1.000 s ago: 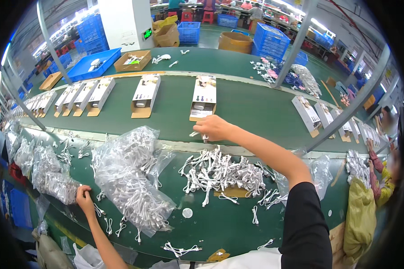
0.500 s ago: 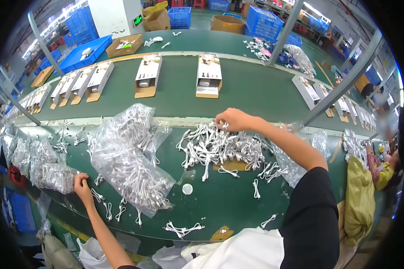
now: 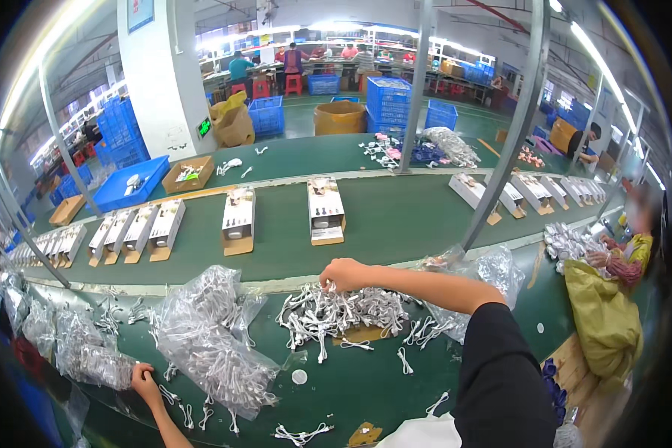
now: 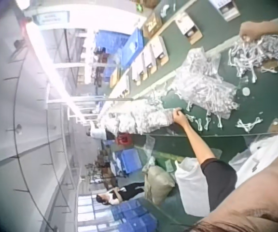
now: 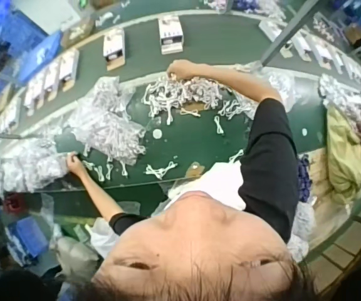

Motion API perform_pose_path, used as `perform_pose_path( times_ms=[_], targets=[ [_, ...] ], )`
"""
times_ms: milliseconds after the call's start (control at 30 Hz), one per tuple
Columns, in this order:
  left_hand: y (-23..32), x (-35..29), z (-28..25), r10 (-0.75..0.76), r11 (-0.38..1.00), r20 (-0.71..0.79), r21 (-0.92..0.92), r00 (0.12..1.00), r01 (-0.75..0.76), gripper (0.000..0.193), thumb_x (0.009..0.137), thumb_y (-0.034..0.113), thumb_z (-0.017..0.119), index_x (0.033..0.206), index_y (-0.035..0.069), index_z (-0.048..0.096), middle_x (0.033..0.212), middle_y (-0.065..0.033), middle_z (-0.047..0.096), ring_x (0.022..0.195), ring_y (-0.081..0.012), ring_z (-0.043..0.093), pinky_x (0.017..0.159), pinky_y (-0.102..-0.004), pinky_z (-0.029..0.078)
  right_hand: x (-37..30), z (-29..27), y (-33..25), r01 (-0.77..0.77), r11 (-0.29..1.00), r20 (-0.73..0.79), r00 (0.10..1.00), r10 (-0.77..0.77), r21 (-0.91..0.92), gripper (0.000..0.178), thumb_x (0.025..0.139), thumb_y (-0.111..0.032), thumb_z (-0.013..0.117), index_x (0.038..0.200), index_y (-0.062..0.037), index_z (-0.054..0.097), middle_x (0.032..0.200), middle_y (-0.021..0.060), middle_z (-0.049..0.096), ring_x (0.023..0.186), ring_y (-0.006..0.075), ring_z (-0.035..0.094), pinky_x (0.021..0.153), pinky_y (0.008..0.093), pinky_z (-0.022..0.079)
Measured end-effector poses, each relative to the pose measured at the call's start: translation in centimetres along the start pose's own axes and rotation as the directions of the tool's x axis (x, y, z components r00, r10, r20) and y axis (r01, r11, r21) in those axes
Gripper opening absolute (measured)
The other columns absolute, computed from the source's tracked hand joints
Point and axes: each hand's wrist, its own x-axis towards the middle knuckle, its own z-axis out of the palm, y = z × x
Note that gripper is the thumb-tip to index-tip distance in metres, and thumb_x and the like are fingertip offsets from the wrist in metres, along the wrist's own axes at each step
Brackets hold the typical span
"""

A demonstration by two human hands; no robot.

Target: Packing small electronic components and wiring into cardboard boxes on an assembly line.

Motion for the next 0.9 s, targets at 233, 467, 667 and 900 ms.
perform_pose_path(
  times_ms=[233,467,667,900],
  targets=[
    [-0.4,0.4,-0.3,-0.010,0.999,0.010,-0.043,1.000,0.010,0.010,0.075,-0.008,0.045,0.071,-0.002,0.052,0.078,-0.0107,0.058,0.077,-0.0211,0.057,0.077,-0.0294,0.045,0.1,0.0,0.2,0.006,1.000,-0.090,0.996,-0.007,-0.004,0.015,0.077,-0.023,0.068,0.087,-0.0118,0.067,0.081,0.0118,0.067,0.079,0.0319,0.064,0.069,0.0430,0.050],
    [-1.6,-0.1,-0.8,-0.016,1.000,0.019,0.001,1.000,0.016,0.010,0.079,-0.006,0.047,0.072,-0.002,0.052,0.075,-0.0099,0.058,0.074,-0.0196,0.056,0.073,-0.0285,0.044,-0.3,1.0,2.2,-0.131,0.981,-0.143,0.984,0.110,-0.144,0.012,0.074,-0.017,0.061,0.084,-0.0106,0.063,0.080,0.0181,0.064,0.079,0.0369,0.064,0.068,0.0482,0.051],
    [0.1,0.9,0.2,-0.024,1.000,0.012,-0.014,1.000,0.025,0.011,0.078,-0.006,0.045,0.071,-0.003,0.052,0.077,-0.0112,0.060,0.076,-0.0217,0.058,0.077,-0.0295,0.045,-3.7,0.2,8.6,-0.274,0.951,-0.256,0.938,0.233,-0.139,0.012,0.080,-0.019,0.060,0.083,-0.0070,0.059,0.077,0.0172,0.064,0.074,0.0374,0.062,0.065,0.0459,0.049],
    [-0.4,0.7,-0.4,-0.040,0.999,0.018,0.011,0.999,0.040,0.011,0.076,-0.007,0.044,0.071,-0.003,0.053,0.078,-0.0113,0.061,0.078,-0.0216,0.059,0.078,-0.0304,0.046,-4.6,-0.9,13.3,-0.421,0.906,-0.431,0.825,0.365,-0.037,0.015,0.081,-0.017,0.058,0.084,-0.0022,0.058,0.080,0.0210,0.063,0.077,0.0408,0.061,0.070,0.0494,0.049]
  ],
)
